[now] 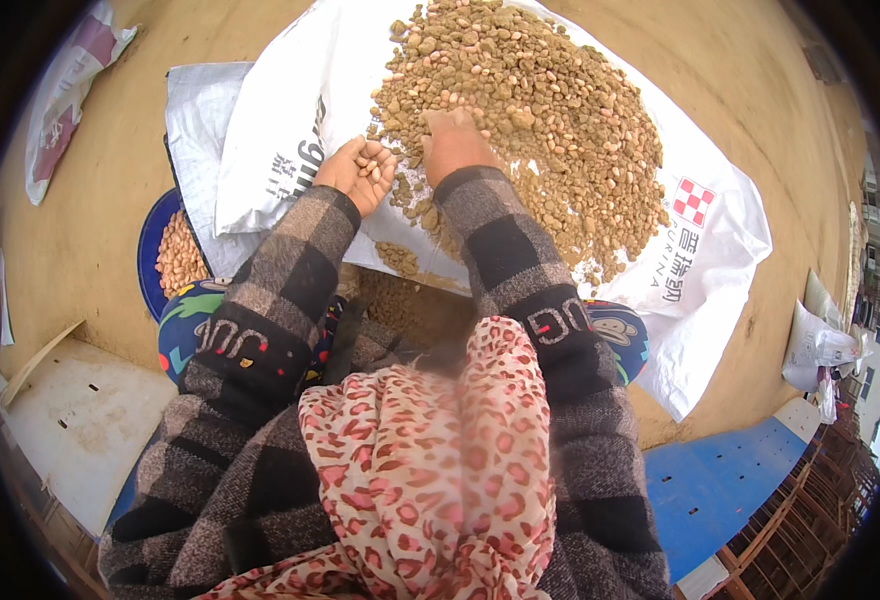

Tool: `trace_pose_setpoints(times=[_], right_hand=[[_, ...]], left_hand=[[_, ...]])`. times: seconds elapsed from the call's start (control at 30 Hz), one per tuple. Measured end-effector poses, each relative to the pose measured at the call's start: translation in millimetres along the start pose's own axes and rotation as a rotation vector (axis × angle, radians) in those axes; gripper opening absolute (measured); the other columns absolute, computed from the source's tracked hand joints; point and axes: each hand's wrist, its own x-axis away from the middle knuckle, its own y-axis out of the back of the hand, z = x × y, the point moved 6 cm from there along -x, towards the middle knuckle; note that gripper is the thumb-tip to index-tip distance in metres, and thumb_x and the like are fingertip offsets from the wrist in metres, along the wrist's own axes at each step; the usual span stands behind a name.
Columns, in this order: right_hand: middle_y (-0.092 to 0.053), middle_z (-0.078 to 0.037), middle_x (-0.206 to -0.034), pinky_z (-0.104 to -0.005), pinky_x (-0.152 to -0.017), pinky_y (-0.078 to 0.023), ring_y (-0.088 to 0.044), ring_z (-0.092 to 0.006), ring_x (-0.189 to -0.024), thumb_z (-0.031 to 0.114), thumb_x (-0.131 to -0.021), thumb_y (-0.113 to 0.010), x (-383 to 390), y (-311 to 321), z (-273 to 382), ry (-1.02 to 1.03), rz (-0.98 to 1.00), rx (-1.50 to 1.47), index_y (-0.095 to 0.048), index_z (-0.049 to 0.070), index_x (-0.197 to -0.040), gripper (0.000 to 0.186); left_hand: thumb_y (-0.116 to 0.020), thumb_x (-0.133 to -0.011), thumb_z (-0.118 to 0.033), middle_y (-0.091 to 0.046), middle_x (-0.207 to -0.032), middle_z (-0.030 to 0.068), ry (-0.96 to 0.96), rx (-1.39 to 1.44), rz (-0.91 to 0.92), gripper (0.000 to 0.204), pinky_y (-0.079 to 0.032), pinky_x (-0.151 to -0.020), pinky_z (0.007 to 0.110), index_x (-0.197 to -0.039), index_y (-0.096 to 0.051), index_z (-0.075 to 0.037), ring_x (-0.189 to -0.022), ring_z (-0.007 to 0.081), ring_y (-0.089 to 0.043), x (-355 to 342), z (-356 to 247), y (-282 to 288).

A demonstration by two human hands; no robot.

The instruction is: The person sits on the floor and shells peanuts by hand, separating the kernels from the shells. The kernels are placed into a blue bowl while the shells remain on a white sack.

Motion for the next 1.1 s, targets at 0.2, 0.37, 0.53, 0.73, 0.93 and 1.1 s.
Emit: trace_pose_setpoints(times=[0.2,0.37,0.53,0.73,0.93,1.1], right_hand=[[-0.051,-0.009,-0.11,-0.0362,-0.083,-0.045,-0.049,-0.0242,-0.105,0.01,-0.08,-0.047,18,-32,2,0.344,0.145,0.248,-0.054,0.011,-0.107,0.028],[-0.055,-0.009,-0.107,-0.0371,-0.083,-0.045,-0.053,-0.0276,-0.099,0.015,-0.079,-0.055,41,-24,-7,0.236,0.373,0.065,-0.053,0.014,-0.108,0.029],[-0.055,-0.013,-0.106,-0.0387,-0.08,-0.046,-0.056,-0.0284,-0.094,0.011,-0.084,-0.047,-3,-15,-5,0.08,0.335,0.281,-0.054,0.015,-0.109,0.027],[-0.053,-0.016,-0.105,-0.0387,-0.079,-0.047,-0.056,-0.0294,-0.096,0.007,-0.083,-0.044,-11,-23,-17,0.038,0.484,0.451,-0.052,0.012,-0.108,0.026],[-0.061,-0.015,-0.083,-0.0377,-0.071,-0.048,-0.06,-0.0302,-0.08,0.014,-0.082,-0.052,8,-4,-29,-0.133,0.222,0.065,-0.056,0.008,-0.092,0.012],[-0.061,-0.015,-0.088,-0.04,-0.074,-0.046,-0.059,-0.0298,-0.082,0.021,-0.082,-0.054,24,-5,-10,-0.063,0.321,-0.429,-0.057,0.007,-0.093,0.018]], left_hand=[[-0.038,-0.093,-0.027,-0.051,-0.075,0.008,-0.032,0.056,-0.1,0.031,-0.05,-0.056,0.025,-0.079,-0.049,-0.001,-0.064,0.0164,-0.053,14,-16,-7],[-0.037,-0.093,-0.029,-0.05,-0.075,0.0067,-0.072,-0.05,-0.095,0.031,-0.048,-0.055,0.024,-0.083,-0.048,-0.001,-0.064,0.0153,-0.052,12,-18,-6],[-0.037,-0.093,-0.028,-0.05,-0.074,0.0058,-0.048,-0.18,-0.128,0.03,-0.047,-0.051,0.022,-0.084,-0.048,-0.002,-0.061,0.0141,-0.051,14,-18,-10],[-0.037,-0.093,-0.026,-0.05,-0.073,0.0048,-0.042,-0.277,-0.116,0.028,-0.047,-0.05,0.021,-0.085,-0.048,-0.002,-0.059,0.0128,-0.051,15,-16,-12],[-0.039,-0.092,-0.024,-0.052,-0.073,0.0056,0.034,-0.304,-0.006,0.026,-0.051,-0.055,0.023,-0.085,-0.049,-0.002,-0.062,0.0139,-0.054,27,-4,-28],[-0.04,-0.092,-0.025,-0.054,-0.079,0.008,0.107,-0.288,0.023,0.028,-0.052,-0.065,0.028,-0.087,-0.05,0.001,-0.071,0.0166,-0.057,34,7,-38]])
